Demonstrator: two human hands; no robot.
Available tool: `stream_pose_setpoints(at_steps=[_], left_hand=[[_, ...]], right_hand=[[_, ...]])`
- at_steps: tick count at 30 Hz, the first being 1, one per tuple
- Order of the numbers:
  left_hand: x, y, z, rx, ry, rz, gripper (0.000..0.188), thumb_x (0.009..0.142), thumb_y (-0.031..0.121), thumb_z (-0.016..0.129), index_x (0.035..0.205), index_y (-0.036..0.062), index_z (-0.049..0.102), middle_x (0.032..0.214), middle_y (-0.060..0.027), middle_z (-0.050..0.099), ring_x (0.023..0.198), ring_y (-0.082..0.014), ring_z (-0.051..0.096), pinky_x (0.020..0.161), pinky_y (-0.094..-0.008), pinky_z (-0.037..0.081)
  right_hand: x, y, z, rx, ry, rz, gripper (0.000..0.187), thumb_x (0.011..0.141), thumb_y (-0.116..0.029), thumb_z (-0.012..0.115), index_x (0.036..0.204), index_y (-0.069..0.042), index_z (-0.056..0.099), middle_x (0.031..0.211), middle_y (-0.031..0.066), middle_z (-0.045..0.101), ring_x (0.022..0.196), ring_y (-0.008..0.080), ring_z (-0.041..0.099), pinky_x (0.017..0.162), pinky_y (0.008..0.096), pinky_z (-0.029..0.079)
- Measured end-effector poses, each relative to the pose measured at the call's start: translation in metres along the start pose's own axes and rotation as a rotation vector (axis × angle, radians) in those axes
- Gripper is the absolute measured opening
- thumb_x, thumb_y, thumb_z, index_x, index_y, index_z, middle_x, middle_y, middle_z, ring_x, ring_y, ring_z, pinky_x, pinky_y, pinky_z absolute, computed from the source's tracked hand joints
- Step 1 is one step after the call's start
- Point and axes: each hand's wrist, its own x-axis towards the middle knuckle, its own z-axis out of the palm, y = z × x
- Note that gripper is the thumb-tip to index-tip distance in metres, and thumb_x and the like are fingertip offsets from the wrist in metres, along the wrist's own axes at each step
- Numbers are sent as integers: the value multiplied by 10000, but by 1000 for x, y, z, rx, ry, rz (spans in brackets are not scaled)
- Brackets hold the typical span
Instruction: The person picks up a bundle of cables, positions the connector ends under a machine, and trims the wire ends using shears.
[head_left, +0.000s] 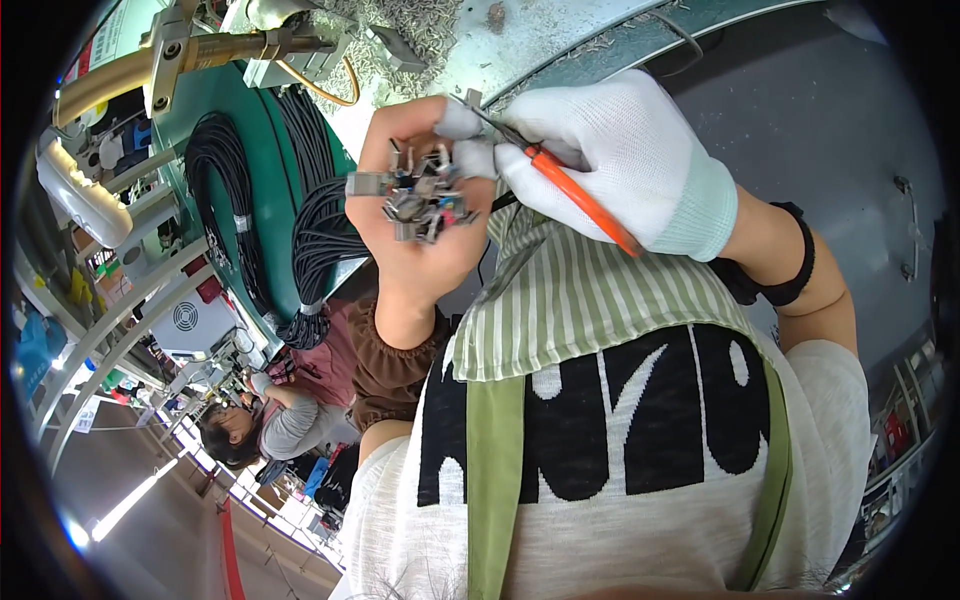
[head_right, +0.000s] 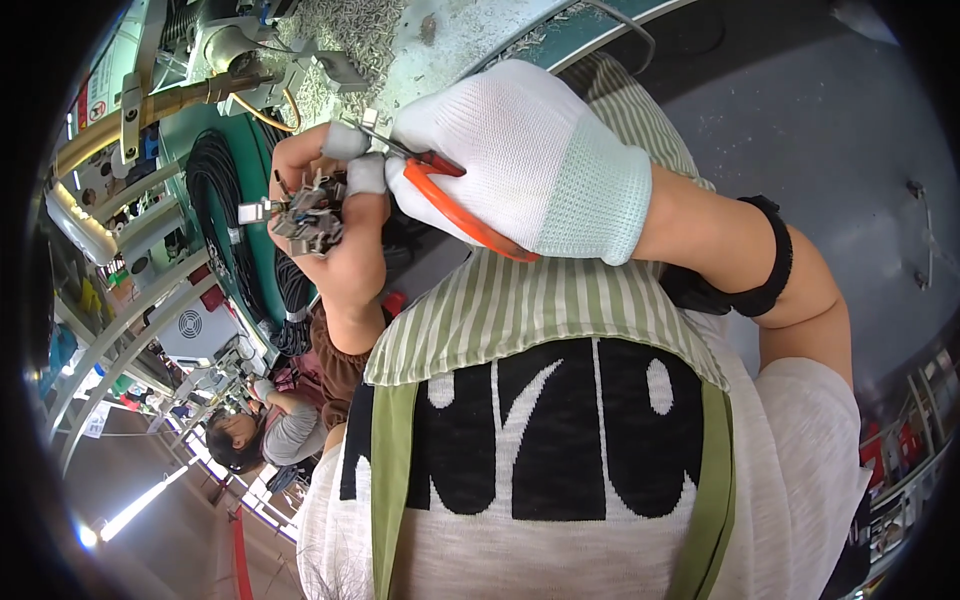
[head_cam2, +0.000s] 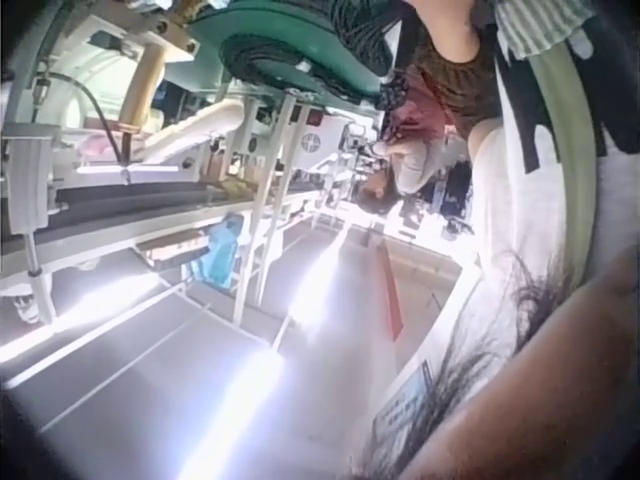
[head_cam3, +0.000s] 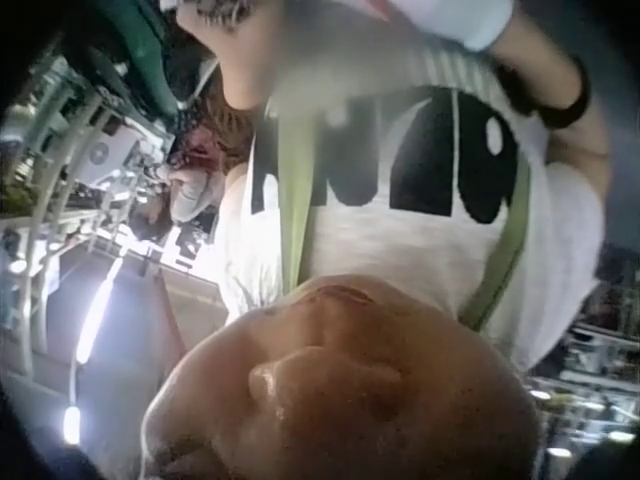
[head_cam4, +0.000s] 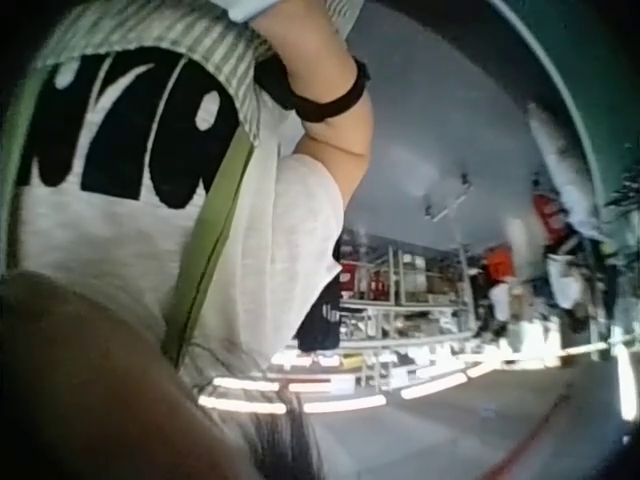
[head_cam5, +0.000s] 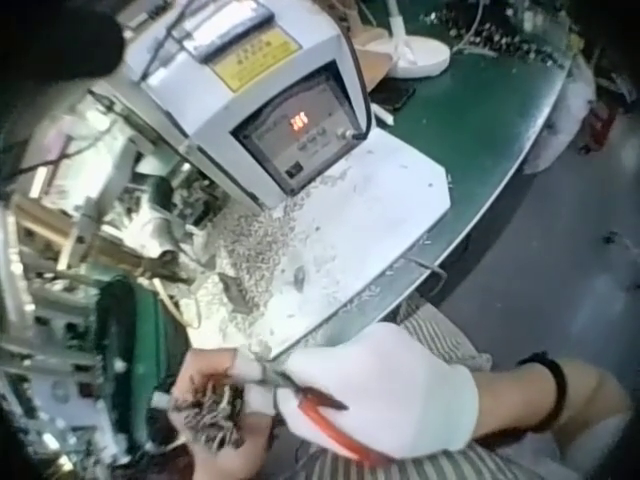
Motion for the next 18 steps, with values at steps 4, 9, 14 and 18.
stream_pose_setpoints(at_steps=[4,9,14,18], left_hand=[[-5,4,-5,-408,124,-469,269,775,-79,615,1034,-23,572,823,-32,610,646,-41,519,604,-180,421],[-4,-4,-5,-206,98,-476,253,776,-77,625,1015,-22,565,780,-24,585,580,-40,486,546,-189,395],[-2,-10,-13,-545,41,-620,187,815,-20,618,993,-7,564,721,-18,537,550,-56,446,493,-221,348],[-3,-22,-21,-887,33,-773,132,850,27,590,974,4,553,687,-6,490,543,-71,406,493,-234,328]], right_hand=[[0,-1,2,-73,65,-70,134,783,-126,682,768,-27,592,560,112,509,474,252,524,457,340,398],[1,0,13,-404,241,-82,136,790,-141,671,760,-33,595,568,111,522,481,266,515,472,346,404],[6,2,9,-159,-36,-4,157,823,-179,643,798,-28,611,565,96,524,477,221,524,475,325,407],[8,14,13,47,-130,24,185,845,-208,632,842,-23,618,557,75,507,487,154,528,473,300,404]])
